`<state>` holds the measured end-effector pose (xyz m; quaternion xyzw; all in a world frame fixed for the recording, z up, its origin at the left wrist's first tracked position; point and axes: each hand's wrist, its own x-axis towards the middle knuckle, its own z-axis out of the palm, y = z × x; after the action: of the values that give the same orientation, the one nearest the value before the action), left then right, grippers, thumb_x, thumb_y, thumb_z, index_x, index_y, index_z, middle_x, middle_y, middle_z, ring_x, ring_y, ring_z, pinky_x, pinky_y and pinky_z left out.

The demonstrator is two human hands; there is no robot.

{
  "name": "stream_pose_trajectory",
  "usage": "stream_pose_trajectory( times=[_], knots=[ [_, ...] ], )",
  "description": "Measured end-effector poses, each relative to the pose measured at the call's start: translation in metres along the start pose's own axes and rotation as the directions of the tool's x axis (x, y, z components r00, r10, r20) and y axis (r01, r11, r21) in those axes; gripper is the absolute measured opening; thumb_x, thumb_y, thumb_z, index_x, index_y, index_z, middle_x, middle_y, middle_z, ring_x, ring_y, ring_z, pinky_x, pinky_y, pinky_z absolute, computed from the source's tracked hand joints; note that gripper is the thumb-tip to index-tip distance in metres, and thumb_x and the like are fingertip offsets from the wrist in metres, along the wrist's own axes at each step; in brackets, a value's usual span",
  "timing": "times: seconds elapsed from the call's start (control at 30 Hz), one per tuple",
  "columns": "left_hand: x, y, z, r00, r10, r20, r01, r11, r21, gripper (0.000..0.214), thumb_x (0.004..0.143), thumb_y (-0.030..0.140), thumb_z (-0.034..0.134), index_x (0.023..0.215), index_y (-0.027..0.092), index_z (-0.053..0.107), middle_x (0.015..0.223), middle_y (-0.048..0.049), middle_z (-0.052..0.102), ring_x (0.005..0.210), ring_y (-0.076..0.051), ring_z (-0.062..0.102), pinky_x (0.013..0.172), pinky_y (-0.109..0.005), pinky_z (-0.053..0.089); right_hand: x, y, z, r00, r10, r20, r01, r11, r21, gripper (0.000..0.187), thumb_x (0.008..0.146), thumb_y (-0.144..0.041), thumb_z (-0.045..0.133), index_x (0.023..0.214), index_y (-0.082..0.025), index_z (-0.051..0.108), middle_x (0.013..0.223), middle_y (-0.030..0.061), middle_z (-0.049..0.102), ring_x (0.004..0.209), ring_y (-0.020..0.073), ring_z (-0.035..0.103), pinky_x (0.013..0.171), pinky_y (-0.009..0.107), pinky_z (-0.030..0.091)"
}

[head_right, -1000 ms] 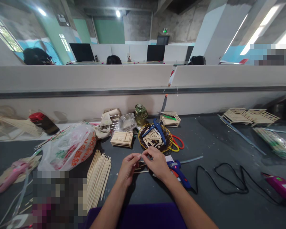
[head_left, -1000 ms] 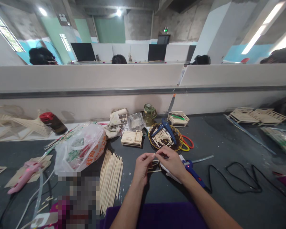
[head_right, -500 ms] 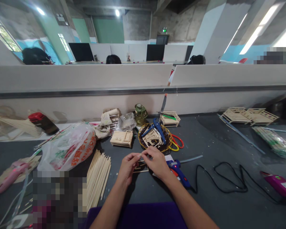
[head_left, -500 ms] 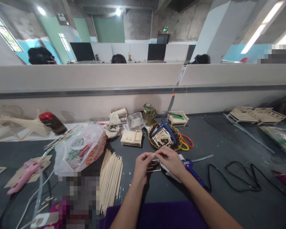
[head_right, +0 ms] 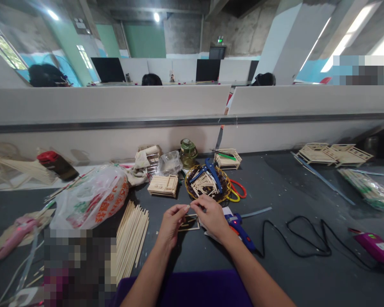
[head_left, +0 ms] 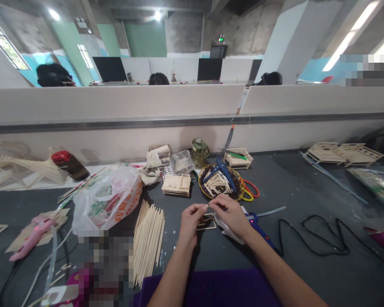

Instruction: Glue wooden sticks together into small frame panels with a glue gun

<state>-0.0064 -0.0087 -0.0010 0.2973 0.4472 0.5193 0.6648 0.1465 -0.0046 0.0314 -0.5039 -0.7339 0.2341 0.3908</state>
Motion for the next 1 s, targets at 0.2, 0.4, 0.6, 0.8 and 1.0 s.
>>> stream_pose_trajectory(
  times=[0.2,0.4,0.6,0.8,1.0],
  knots=[
    [0.001,0.000,0.001,1.000,-0.018,-0.020,0.018,1.000,-0.009,0.030,0.058,0.038,0.081,0.073,0.014,0.072,0.060,0.0012,0.056,0.048,-0.005,0.038,0.050,-0.020,0.030,0.007,0.007,-0.019,0.998,0.029,-0.063,-0.034,0.996,-0.079,0.021,0.089,-0.033,0.051,0.080,-0.021,0.065,0.078,0.0034,0.063,0.073,0.0165,0.058,0.069,0.029,0.045],
    [0.002,-0.001,0.000,0.999,-0.034,-0.038,0.033,0.999,-0.023,0.031,0.058,0.039,0.081,0.073,0.014,0.071,0.056,0.0027,0.053,0.047,-0.005,0.038,0.048,-0.019,0.028,0.018,0.032,-0.043,0.995,0.092,-0.031,-0.097,0.953,-0.288,0.021,0.087,-0.032,0.050,0.078,-0.021,0.065,0.082,0.0034,0.065,0.074,0.0166,0.060,0.069,0.028,0.045],
    [0.002,-0.002,0.000,0.998,-0.040,-0.038,0.039,0.999,-0.038,0.031,0.058,0.038,0.081,0.073,0.013,0.071,0.058,0.0025,0.054,0.047,-0.004,0.039,0.048,-0.018,0.029,0.037,0.049,-0.038,0.981,0.116,0.155,-0.026,0.871,-0.490,0.017,0.085,-0.022,0.051,0.082,-0.022,0.067,0.088,0.0034,0.068,0.083,0.0173,0.062,0.073,0.027,0.044],
    [0.003,-0.003,0.000,0.998,-0.055,-0.030,0.053,0.996,-0.066,0.032,0.056,0.037,0.082,0.074,0.013,0.071,0.058,0.0024,0.055,0.046,-0.004,0.038,0.047,-0.018,0.029,0.045,0.046,-0.030,0.970,0.087,0.229,0.047,0.851,-0.524,0.014,0.083,-0.022,0.055,0.078,-0.022,0.068,0.084,0.0039,0.069,0.081,0.0181,0.063,0.071,0.026,0.042],
    [0.003,-0.005,0.000,0.998,-0.060,-0.007,0.059,0.995,-0.086,0.030,0.058,0.036,0.081,0.074,0.013,0.072,0.061,0.0013,0.057,0.048,-0.004,0.040,0.048,-0.019,0.031,0.031,0.042,-0.037,0.970,0.097,0.222,0.045,0.829,-0.557,0.020,0.089,-0.027,0.048,0.084,-0.022,0.067,0.088,0.0048,0.069,0.083,0.0184,0.062,0.072,0.027,0.042]
  ],
)
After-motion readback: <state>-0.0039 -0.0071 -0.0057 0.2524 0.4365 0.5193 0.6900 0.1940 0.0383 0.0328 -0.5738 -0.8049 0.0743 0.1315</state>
